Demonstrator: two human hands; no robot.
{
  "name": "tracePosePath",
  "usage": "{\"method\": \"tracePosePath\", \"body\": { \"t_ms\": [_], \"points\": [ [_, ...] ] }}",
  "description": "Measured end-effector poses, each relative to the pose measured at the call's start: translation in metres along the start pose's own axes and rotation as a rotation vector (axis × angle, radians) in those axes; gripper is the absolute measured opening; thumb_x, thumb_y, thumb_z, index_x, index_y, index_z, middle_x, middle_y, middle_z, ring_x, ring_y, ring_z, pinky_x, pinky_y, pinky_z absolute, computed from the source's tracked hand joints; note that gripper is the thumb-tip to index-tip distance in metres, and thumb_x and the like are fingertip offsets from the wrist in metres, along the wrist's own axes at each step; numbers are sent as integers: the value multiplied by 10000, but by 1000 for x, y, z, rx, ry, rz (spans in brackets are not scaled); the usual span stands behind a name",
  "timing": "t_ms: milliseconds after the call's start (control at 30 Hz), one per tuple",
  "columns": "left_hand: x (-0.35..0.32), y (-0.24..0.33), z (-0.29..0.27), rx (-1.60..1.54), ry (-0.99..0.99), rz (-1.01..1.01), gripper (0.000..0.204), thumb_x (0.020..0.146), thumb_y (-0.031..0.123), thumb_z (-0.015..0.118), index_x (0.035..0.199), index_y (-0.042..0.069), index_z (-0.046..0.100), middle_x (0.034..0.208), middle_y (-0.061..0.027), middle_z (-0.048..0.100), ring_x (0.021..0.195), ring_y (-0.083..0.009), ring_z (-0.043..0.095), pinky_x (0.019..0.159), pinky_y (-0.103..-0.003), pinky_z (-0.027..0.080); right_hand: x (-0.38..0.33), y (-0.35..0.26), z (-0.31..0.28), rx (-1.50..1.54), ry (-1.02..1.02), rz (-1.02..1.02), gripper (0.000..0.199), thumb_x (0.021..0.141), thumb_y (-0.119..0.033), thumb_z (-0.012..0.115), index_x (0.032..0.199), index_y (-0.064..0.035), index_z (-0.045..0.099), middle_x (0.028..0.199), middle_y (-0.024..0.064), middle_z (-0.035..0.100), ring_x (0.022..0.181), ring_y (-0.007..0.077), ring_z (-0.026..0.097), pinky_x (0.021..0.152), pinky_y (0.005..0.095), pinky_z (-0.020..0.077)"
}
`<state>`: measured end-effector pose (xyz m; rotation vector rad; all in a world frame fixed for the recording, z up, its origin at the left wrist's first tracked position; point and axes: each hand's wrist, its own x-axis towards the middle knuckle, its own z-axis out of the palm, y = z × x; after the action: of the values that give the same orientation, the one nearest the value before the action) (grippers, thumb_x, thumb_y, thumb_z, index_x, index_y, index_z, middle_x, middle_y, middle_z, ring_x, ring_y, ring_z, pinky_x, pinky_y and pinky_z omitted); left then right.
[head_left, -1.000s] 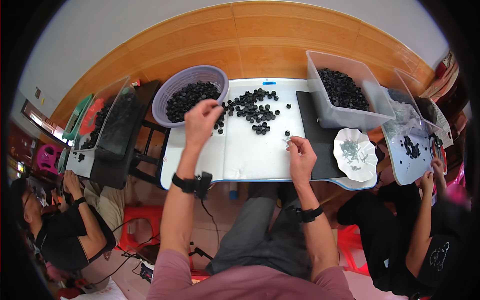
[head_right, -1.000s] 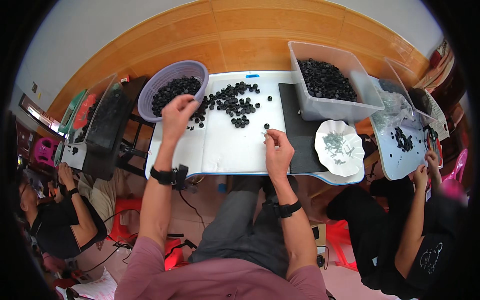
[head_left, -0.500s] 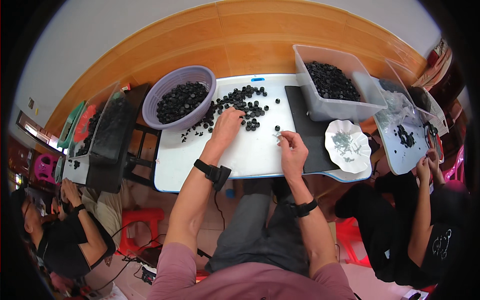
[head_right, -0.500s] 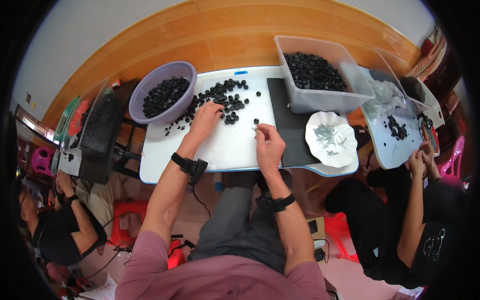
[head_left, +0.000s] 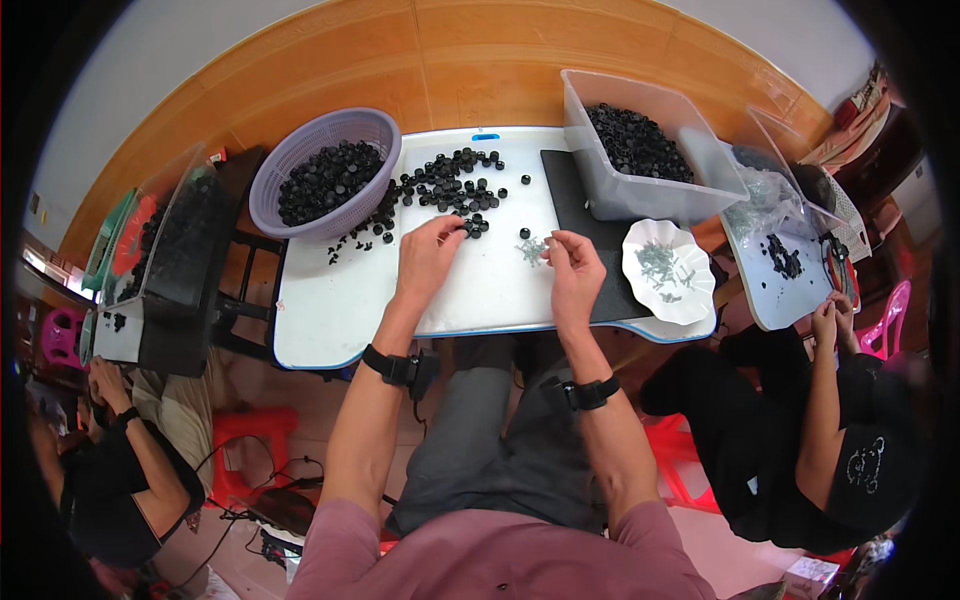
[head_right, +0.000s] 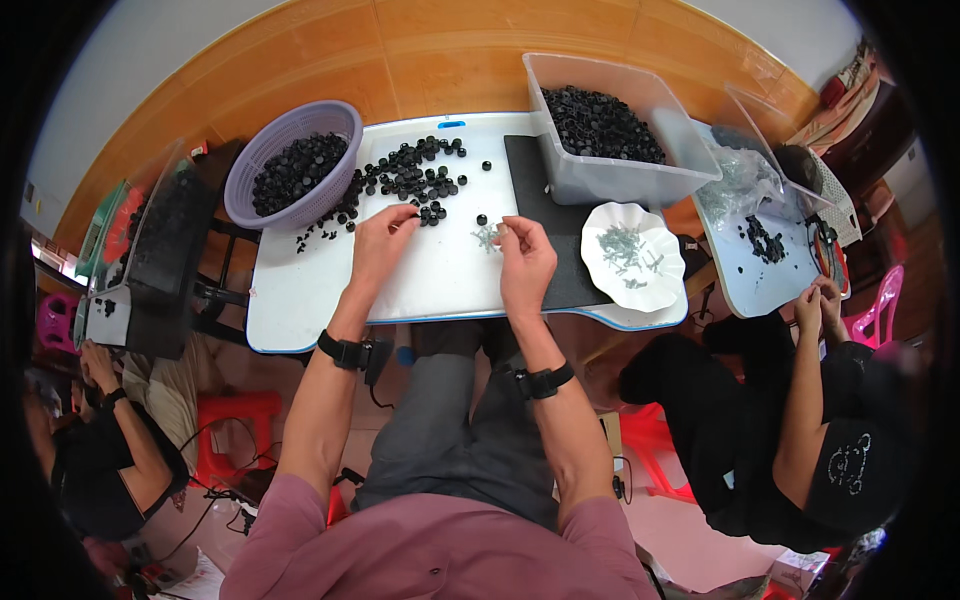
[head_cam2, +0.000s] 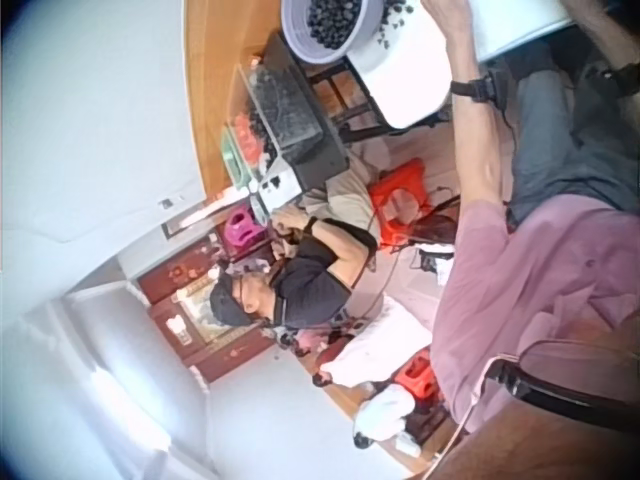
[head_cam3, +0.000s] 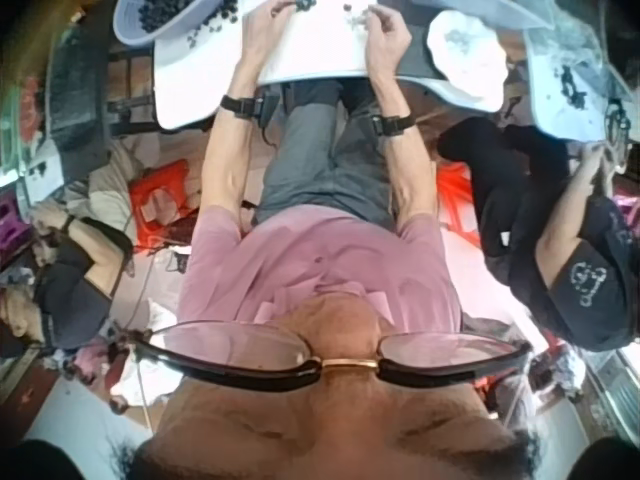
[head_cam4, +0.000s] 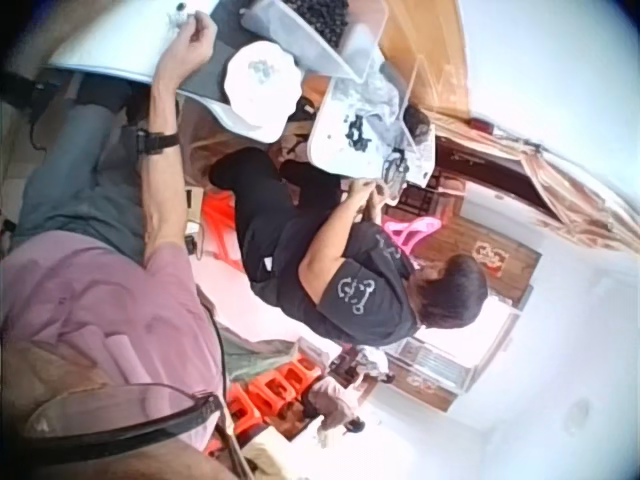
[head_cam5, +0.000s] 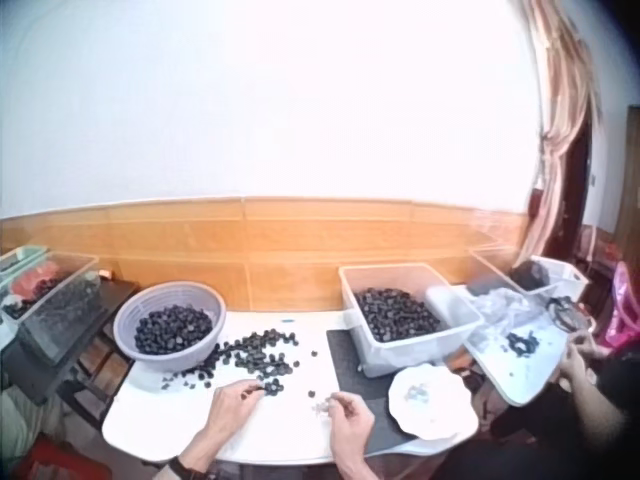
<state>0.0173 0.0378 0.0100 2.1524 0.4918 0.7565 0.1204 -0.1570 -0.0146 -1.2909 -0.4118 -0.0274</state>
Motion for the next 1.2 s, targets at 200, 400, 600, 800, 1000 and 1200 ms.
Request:
{"method": "tracePosePath", "body": {
  "t_ms": [200,400,600,800,1000,1200],
  "points": [
    [-21,2,18,-207,-19,-45,264,904,113,745,1151,20,755,986,-110,786,876,-168,737,808,-294,575,29,-32,-27,-564,-204,-38,117,878,-43,689,965,13,743,837,122,738,760,185,711,713,308,541],
    [-25,3,20,-255,-29,-64,228,899,112,740,1108,20,749,921,-115,776,792,-176,735,749,-296,580,22,-25,-29,-909,-415,-117,147,828,-136,713,922,-38,768,900,150,741,824,336,719,764,412,557],
    [-26,2,21,-255,-27,-19,203,898,99,730,1086,26,752,906,-111,770,772,-178,730,740,-297,579,19,-15,-17,-1013,-419,-244,102,822,-142,729,864,-52,754,866,161,718,819,365,701,749,454,545],
    [-27,0,21,-214,-9,14,205,880,98,743,1072,27,755,894,-115,762,774,-190,728,745,-302,582,24,-26,-16,-982,-441,-193,108,826,-103,703,905,-37,736,891,159,721,816,369,703,761,452,552],
    [-28,5,20,-212,-75,42,212,868,99,764,1070,34,771,899,-85,775,788,-145,713,759,-280,569,25,-32,-15,-818,-426,-117,105,837,-30,660,924,-5,714,938,176,736,809,322,724,738,395,565],
    [-30,3,19,-205,-123,117,220,855,108,774,1062,34,763,925,-114,758,785,-199,725,744,-307,585,0,-20,9,-477,-352,-52,140,858,-25,719,997,-8,723,878,77,742,764,131,682,715,284,534]
  ]
}}
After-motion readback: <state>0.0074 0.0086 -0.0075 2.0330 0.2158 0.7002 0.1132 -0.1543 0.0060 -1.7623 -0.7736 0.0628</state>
